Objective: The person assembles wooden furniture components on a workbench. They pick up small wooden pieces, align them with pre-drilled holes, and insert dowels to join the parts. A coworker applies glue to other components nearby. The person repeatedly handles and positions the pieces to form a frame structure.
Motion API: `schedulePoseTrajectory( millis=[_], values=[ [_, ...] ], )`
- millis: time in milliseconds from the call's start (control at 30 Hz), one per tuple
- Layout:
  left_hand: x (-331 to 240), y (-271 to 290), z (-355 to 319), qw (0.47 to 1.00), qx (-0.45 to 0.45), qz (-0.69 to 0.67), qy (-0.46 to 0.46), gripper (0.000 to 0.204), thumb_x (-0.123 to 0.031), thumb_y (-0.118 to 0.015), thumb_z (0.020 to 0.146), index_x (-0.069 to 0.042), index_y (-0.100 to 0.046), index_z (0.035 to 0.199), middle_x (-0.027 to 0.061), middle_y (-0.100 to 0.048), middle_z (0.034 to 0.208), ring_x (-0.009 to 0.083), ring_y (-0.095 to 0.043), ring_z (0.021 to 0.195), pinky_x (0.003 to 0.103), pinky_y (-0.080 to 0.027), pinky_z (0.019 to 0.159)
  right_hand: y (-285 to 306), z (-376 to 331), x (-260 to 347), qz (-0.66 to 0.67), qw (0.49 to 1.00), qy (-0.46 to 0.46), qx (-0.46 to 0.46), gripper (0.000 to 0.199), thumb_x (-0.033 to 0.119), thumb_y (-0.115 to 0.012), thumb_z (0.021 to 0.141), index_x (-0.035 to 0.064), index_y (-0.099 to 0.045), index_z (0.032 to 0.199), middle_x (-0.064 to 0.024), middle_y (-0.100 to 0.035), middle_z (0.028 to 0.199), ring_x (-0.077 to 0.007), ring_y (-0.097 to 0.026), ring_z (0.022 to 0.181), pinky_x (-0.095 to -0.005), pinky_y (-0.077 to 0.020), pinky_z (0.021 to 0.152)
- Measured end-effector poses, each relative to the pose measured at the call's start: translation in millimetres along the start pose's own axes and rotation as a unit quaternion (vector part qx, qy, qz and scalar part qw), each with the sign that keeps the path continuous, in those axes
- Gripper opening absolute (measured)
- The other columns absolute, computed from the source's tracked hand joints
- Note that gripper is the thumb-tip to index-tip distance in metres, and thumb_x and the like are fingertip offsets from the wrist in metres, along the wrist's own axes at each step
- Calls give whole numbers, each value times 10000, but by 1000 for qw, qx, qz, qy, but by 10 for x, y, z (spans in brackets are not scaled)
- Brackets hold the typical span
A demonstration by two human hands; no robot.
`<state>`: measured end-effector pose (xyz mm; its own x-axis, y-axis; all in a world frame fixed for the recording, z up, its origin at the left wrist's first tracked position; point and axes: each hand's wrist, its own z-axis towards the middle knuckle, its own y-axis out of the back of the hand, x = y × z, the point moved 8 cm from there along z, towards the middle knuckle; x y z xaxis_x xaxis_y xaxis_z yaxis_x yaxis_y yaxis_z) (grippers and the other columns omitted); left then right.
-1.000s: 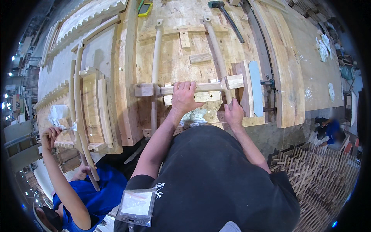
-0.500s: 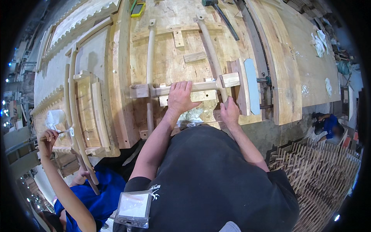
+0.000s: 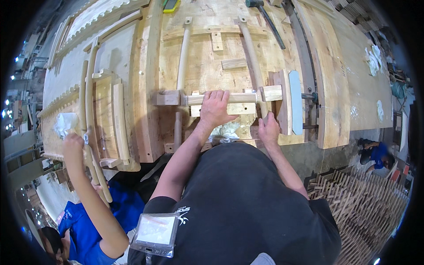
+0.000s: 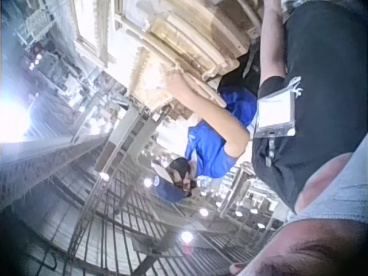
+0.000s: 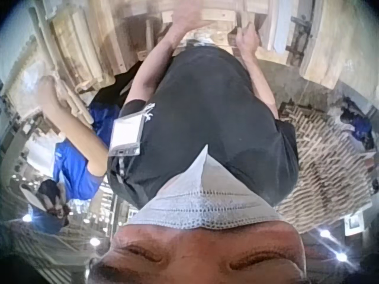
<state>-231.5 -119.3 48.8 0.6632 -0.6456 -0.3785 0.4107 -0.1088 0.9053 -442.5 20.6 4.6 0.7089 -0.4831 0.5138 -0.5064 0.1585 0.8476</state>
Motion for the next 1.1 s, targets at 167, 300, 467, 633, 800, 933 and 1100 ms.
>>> schedulePoseTrajectory(
  millis=[167, 300, 467, 633, 800, 933, 1100],
  values=[
    [10, -36, 6, 1000, 18, 3, 0, 940, -597, -922, 661, -22, -592, 1327, 154, -644, 1216, 318, -612, 1203, 494, -417, 1107, -5, -2, -12, 12, 1000, 8, 12, 368, 226, -709, 972, -21, -537, 1185, -320, -696, 1035, -545, -674, 985, -622, -521, 837],
    [13, -27, 6, 999, 41, 2, 11, 944, -563, -931, 676, -24, -567, 1361, 148, -633, 1245, 316, -601, 1222, 484, -409, 1116, 18, 4, 6, 16, 999, 15, 39, 370, 234, -700, 980, -21, -533, 1189, -316, -692, 1056, -545, -667, 1008, -622, -516, 849],
    [29, 292, -217, 991, -65, -115, -36, 771, -378, -929, 770, -32, -610, 1381, 180, -617, 1382, 368, -564, 1328, 519, -419, 1154, 121, -134, 3, 2, 997, 35, 70, 312, 230, -689, 981, -11, -552, 1124, -284, -669, 1060, -506, -657, 1013, -598, -518, 873],
    [478, 856, -977, 985, -85, -54, 143, 571, -262, -880, 844, -34, -683, 1328, 188, -684, 1336, 399, -624, 1256, 498, -476, 1086, 240, -238, -43, 11, 999, 5, 51, 254, 207, -684, 885, -4, -629, 1015, -263, -700, 980, -467, -689, 930, -576, -558, 883],
    [1089, 565, -1943, 897, -4, -190, 399, 552, -381, -713, 1029, 83, -627, 1318, 270, -706, 1157, 417, -666, 1088, 476, -513, 998, 240, -193, -24, 14, 995, -14, 99, 285, 200, -686, 907, -32, -611, 1055, -257, -697, 1002, -464, -699, 988, -570, -567, 875],
    [1309, 188, -2147, 884, -12, -221, 411, 575, -388, -677, 1053, 124, -606, 1304, 261, -709, 1132, 371, -660, 1015, 469, -514, 952, 242, -191, -133, 89, 995, 3, 34, 329, 242, -706, 905, -9, -606, 1093, -241, -697, 1015, -439, -702, 943, -538, -556, 824],
    [1693, -62, -2217, 873, -142, -246, 395, 444, -338, -688, 1061, 93, -632, 1156, 177, -689, 1001, 276, -627, 905, 424, -521, 842, 274, -128, -215, 436, 882, -74, 165, 373, 235, -789, 945, -3, -621, 1177, -88, -725, 799, -184, -698, 606, -367, -547, 578]
  ],
)
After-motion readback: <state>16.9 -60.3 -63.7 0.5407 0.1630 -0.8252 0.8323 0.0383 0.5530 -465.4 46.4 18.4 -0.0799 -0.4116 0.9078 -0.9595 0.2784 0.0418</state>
